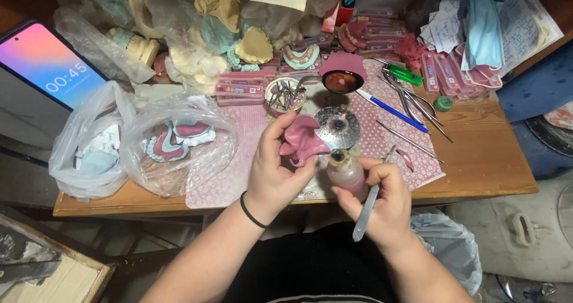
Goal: A person is refining and shaping a pink dental wax model using various laboratory tools and liquids at a workbench.
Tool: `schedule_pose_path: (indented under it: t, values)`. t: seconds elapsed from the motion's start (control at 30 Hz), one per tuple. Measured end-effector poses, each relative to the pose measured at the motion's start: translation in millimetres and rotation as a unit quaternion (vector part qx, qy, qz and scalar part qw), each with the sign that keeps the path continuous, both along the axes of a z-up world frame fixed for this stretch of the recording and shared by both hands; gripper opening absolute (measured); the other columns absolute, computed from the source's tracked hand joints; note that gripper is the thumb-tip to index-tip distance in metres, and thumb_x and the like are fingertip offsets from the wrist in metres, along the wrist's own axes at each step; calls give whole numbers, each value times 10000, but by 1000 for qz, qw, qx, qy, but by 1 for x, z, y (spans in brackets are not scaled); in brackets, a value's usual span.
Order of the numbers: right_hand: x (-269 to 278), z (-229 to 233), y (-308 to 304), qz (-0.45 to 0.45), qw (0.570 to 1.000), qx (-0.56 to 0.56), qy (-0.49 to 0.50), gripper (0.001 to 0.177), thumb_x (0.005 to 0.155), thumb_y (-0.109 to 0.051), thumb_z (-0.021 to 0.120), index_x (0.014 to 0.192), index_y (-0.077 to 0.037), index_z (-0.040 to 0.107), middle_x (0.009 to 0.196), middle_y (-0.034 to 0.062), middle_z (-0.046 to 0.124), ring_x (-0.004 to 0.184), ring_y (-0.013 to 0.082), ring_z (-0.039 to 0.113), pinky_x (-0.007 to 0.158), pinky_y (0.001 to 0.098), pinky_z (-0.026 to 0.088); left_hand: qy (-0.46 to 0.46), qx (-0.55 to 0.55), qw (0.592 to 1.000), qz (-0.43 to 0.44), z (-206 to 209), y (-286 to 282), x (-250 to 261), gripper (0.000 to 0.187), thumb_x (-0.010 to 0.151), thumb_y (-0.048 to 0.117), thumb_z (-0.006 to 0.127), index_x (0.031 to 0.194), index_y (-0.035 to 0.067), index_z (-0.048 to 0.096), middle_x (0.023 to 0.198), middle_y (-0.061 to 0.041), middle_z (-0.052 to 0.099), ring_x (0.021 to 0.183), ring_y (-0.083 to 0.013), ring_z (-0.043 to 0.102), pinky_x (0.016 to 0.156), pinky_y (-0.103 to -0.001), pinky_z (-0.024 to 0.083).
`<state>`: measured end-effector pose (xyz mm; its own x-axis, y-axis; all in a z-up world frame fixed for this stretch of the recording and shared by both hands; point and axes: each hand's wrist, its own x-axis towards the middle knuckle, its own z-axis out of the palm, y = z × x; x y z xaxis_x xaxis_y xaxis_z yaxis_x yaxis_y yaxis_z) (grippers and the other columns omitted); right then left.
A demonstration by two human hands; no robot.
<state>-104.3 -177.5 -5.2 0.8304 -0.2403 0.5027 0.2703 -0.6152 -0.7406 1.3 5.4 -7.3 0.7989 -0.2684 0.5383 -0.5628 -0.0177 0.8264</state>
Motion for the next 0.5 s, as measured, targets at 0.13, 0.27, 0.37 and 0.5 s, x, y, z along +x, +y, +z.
schedule_pose_path:
  t: [0.13, 0.27, 0.37, 0.5]
  values:
    - [-4, -4, 0, -25, 999, -11, 17, 536, 747, -257, 885, 931, -135, 396, 1100, 81, 753, 947, 199, 714, 806, 318, 508, -33, 9, 999, 5, -1, 0, 3, 767, 876, 78, 807, 1523, 64, 394, 1446, -158, 560, 1364, -297, 601, 1187, -379, 498]
    - [-5, 0, 9, 32, 999, 29, 28, 522, 761, -229, 880, 906, -141, 386, 1088, 73, 765, 912, 179, 717, 809, 301, 513, -55, 16, 998, 8, 0, 0, 4, 740, 888, 82, 793, 1516, 54, 403, 1408, -161, 561, 1345, -306, 595, 1178, -386, 495]
    - [-4, 4, 11, 55, 998, 31, 23, 515, 770, -217, 874, 895, -141, 380, 1082, 73, 765, 904, 177, 712, 818, 304, 510, -58, 25, 998, 14, 0, 1, 5, 740, 887, 89, 799, 1513, 43, 407, 1432, -173, 558, 1372, -321, 583, 1193, -392, 483]
    - [-3, 3, 9, 32, 999, 29, 32, 508, 780, -228, 871, 889, -141, 382, 1070, 52, 762, 898, 162, 691, 819, 288, 500, -57, 20, 998, 10, 1, 0, 4, 744, 888, 82, 811, 1515, 57, 412, 1397, -155, 572, 1339, -301, 606, 1166, -374, 503]
